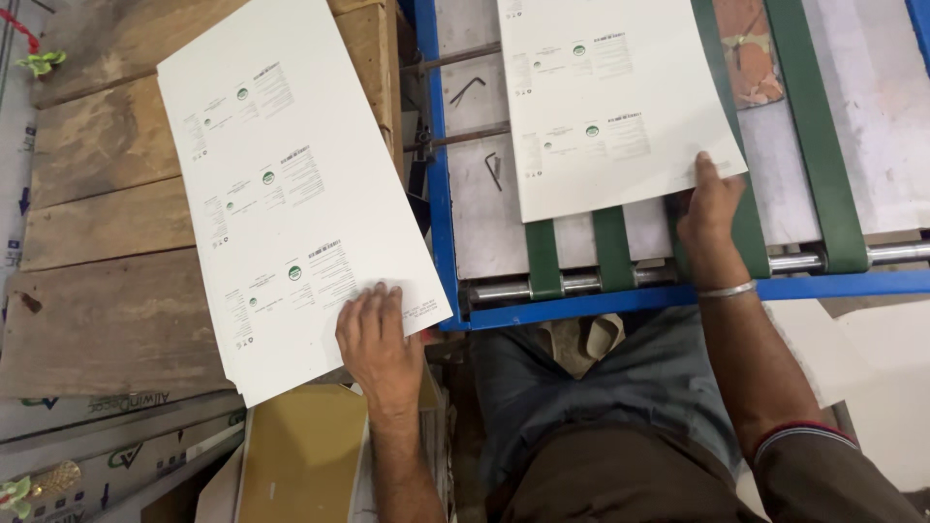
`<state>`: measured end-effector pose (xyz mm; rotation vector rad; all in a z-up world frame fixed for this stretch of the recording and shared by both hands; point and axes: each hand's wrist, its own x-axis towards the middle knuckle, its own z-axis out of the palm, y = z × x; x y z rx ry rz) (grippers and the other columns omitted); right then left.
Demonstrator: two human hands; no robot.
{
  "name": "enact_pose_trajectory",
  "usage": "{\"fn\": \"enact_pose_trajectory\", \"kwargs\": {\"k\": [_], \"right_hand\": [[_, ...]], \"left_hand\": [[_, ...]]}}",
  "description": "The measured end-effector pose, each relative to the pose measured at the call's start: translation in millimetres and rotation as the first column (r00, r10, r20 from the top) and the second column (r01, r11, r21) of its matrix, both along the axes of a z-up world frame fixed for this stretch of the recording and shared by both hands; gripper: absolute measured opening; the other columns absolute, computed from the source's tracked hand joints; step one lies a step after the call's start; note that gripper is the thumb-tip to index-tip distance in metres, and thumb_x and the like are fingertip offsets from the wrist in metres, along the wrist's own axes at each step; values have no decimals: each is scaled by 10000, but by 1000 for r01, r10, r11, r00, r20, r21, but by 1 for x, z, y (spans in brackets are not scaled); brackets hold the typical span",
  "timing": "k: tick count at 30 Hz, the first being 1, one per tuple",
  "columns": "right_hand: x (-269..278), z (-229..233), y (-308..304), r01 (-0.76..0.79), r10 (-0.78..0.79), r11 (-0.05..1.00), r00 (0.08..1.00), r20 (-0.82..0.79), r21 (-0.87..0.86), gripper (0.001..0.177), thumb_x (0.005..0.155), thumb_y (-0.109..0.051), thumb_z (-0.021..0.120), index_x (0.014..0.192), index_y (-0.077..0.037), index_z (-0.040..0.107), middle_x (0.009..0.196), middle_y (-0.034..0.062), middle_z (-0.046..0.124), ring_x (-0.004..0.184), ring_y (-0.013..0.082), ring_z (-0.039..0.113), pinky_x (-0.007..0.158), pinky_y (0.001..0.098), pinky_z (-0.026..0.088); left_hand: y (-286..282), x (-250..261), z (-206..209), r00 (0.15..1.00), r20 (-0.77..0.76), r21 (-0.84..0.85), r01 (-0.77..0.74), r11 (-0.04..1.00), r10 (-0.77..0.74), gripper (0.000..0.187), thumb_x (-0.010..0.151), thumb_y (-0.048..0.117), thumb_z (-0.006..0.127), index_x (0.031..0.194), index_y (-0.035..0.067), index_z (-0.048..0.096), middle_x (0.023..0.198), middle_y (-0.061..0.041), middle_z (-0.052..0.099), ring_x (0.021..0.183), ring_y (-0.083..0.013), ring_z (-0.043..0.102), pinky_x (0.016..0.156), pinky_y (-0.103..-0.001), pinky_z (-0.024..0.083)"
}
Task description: The person repeatedly picks up printed sheets from a wooden surface and feeds them one by one into a blue roller machine. The sheets are handled individually and placed onto the rollers, then the person retrieves the next sheet and repeats the process.
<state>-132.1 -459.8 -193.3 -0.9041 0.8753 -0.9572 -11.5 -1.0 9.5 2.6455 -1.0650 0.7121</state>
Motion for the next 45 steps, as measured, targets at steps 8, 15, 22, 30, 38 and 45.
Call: {"fn": "enact_pose_trajectory", "kwargs": {"k": [8, 15, 22, 30, 38, 45], "right_hand": [[-21, 75, 86, -501, 516, 844, 856, -37, 192, 358, 1067, -158, 486, 1353, 56, 522, 1191, 228, 683, 1033, 295, 722, 914, 394, 627], [-25, 134, 164, -847, 834, 531, 525, 169, 6, 429, 1042, -193, 501, 1393, 52, 510, 1283, 212, 661, 1122, 319, 701, 912, 437, 629], [-16, 117, 196, -692, 642, 689, 720, 262, 215, 402, 1027, -125, 634, 1389, 16, 532, 1269, 142, 636, 1128, 245, 634, 895, 357, 575], [-46, 84, 70, -110, 107, 994, 990, 96, 22, 437, 993, 50, 606, 1406, 30, 467, 1315, 140, 636, 1191, 242, 673, 1041, 359, 590], [-104, 45, 49, -2, 4, 997, 999, 33, -72, 395, 1017, 40, 584, 1403, 60, 506, 1347, 135, 636, 1201, 227, 677, 1016, 337, 596], [-166, 41, 123, -31, 30, 1000, 997, -74, -4, 321, 1054, 3, 581, 1356, 109, 562, 1273, 144, 662, 1099, 215, 679, 912, 313, 575]], "left_hand": [[19, 13, 14, 943, -334, 38, 32, 999, -17, 566, 756, 132, 826, 1295, 62, 670, 1339, -161, 676, 1292, -329, 594, 1127, -498, 437], [-4, 2, 3, 937, -314, -318, 48, 947, -153, 556, 862, -26, 636, 1408, 81, 632, 1431, -125, 665, 1386, -275, 582, 1192, -448, 486], [-89, -61, 5, 879, -306, -20, 377, 926, -365, 587, 943, 378, 671, 1364, -26, 606, 1458, -229, 576, 1417, -377, 465, 1214, -621, 236], [-19, 6, 24, 988, -140, 119, 83, 989, -66, 558, 954, 341, 686, 1339, -58, 623, 1408, -261, 608, 1364, -382, 532, 1155, -515, 401], [1, 10, 3, 992, -36, 0, 119, 993, -119, 385, 846, 101, 800, 1205, 19, 688, 1210, -143, 723, 1163, -293, 690, 985, -419, 546], [1, 5, 3, 995, 13, -66, 103, 993, -102, 449, 766, 183, 843, 1165, 39, 693, 1178, -161, 706, 1157, -332, 649, 1020, -494, 506]]}}
